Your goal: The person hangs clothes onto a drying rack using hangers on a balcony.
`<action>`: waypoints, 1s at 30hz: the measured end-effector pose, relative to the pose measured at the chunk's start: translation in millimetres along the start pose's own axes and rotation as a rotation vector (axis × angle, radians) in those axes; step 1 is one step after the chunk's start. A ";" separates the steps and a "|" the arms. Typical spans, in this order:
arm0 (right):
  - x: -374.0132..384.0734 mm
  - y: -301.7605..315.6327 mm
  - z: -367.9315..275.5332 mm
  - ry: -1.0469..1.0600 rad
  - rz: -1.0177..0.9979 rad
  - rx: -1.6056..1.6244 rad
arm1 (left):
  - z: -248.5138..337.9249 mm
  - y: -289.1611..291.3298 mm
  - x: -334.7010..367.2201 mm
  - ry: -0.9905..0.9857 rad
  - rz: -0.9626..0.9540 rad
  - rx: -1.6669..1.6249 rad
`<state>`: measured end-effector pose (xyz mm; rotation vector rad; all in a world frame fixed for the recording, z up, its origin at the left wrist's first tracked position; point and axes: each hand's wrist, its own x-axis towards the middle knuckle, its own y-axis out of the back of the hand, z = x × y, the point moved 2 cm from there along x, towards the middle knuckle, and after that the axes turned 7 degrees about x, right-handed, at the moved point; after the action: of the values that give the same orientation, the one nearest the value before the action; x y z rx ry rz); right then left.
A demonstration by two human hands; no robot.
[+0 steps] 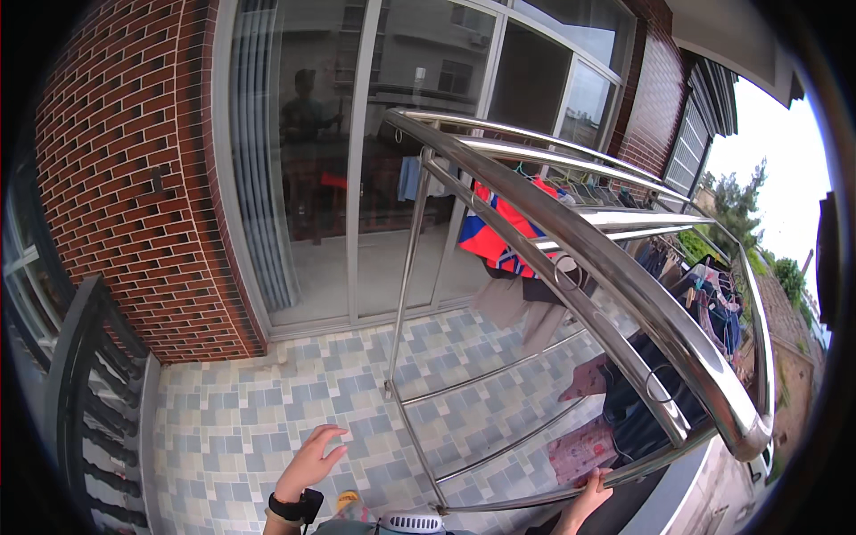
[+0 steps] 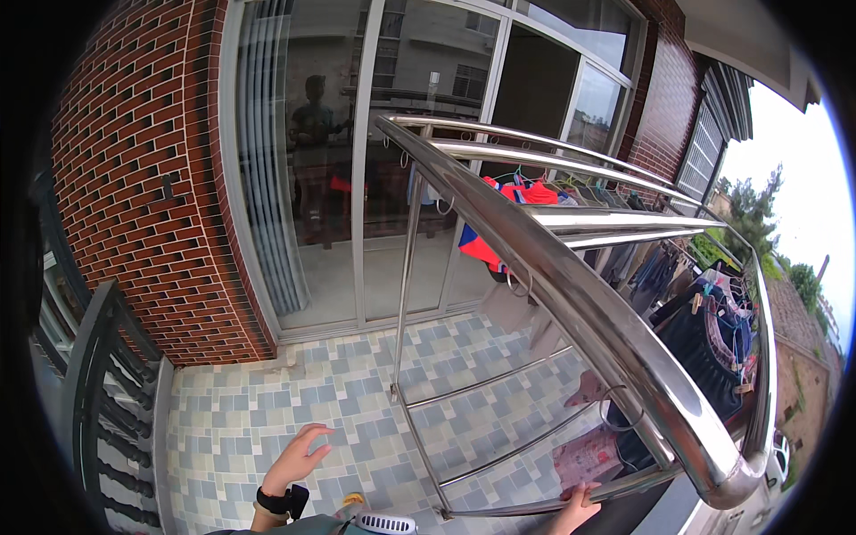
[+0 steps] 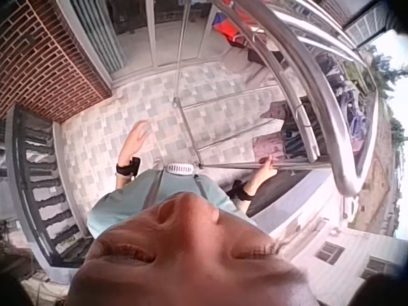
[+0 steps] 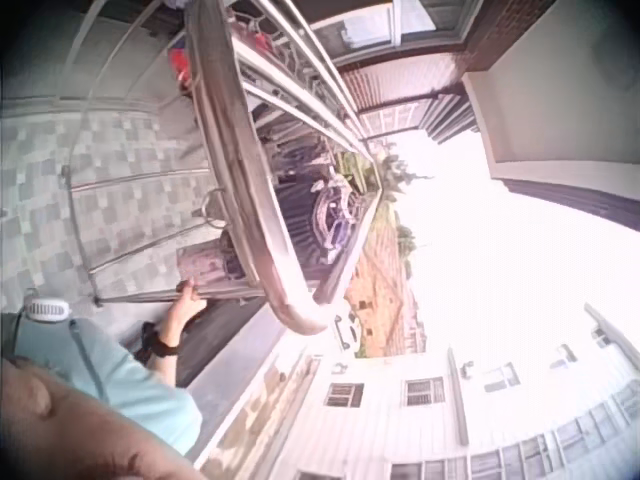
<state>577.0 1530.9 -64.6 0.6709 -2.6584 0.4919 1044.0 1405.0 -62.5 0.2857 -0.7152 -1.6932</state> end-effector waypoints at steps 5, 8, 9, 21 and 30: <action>30.5 55.7 -10.6 0.172 0.519 -0.343 | -78.1 42.6 81.9 -0.053 -0.132 0.074; 45.8 111.8 -10.0 0.187 0.737 -0.654 | -96.5 75.7 146.4 -0.144 -0.161 0.089; 50.7 149.9 -11.6 0.342 0.806 -0.666 | -100.8 88.0 167.1 -0.181 -0.196 0.078; -68.9 -200.3 223.6 -0.207 0.248 -0.474 | -184.5 66.3 347.4 -0.315 -0.597 -0.091; 46.3 -267.3 41.2 0.626 1.174 -0.723 | -90.5 -19.7 505.3 -0.768 -0.796 -0.138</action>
<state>664.0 1275.1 -16.7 -1.1116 -2.0821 -0.0518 949.0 900.3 -49.4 -0.2450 -1.1201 -2.6488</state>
